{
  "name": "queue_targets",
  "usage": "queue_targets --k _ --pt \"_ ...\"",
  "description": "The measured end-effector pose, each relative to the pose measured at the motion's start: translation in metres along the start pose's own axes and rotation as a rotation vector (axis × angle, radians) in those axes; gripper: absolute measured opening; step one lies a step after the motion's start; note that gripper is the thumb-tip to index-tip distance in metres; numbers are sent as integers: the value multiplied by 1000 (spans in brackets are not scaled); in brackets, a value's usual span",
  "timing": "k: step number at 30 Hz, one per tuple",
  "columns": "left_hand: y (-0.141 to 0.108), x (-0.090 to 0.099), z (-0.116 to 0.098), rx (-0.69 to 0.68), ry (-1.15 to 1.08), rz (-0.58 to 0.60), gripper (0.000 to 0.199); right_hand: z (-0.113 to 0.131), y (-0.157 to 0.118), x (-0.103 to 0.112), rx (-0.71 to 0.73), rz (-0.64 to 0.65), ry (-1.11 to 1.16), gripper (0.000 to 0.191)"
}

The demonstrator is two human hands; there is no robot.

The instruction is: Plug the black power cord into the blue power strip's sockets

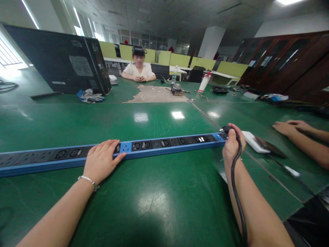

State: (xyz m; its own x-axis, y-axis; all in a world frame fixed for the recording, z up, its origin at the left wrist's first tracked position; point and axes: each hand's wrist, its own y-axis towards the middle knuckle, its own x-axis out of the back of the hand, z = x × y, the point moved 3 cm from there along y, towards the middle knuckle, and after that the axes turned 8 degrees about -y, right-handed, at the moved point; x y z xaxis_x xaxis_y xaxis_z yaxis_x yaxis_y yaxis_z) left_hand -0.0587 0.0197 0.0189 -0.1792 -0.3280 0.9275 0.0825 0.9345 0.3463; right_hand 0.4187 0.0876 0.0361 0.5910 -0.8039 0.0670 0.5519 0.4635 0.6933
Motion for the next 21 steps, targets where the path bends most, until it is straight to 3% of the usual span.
queue_targets --k 2,4,6,9,12,21 --pt "0 0 0 -4 6 -4 59 20 -6 -6 30 54 20 34" --pt "0 -1 0 -1 16 -7 60 36 -20 -18 47 248 -44 32" --pt "-1 -1 0 3 21 -8 60 44 -37 -31 49 386 -98 33" --pt "-1 -1 0 2 8 -7 61 45 -54 -45 20 494 -146 37" --pt "0 -1 0 -5 -3 -4 60 41 -60 -51 24 540 -229 41" --pt "-1 0 0 -1 -21 -13 60 46 -65 -49 154 513 -323 41"
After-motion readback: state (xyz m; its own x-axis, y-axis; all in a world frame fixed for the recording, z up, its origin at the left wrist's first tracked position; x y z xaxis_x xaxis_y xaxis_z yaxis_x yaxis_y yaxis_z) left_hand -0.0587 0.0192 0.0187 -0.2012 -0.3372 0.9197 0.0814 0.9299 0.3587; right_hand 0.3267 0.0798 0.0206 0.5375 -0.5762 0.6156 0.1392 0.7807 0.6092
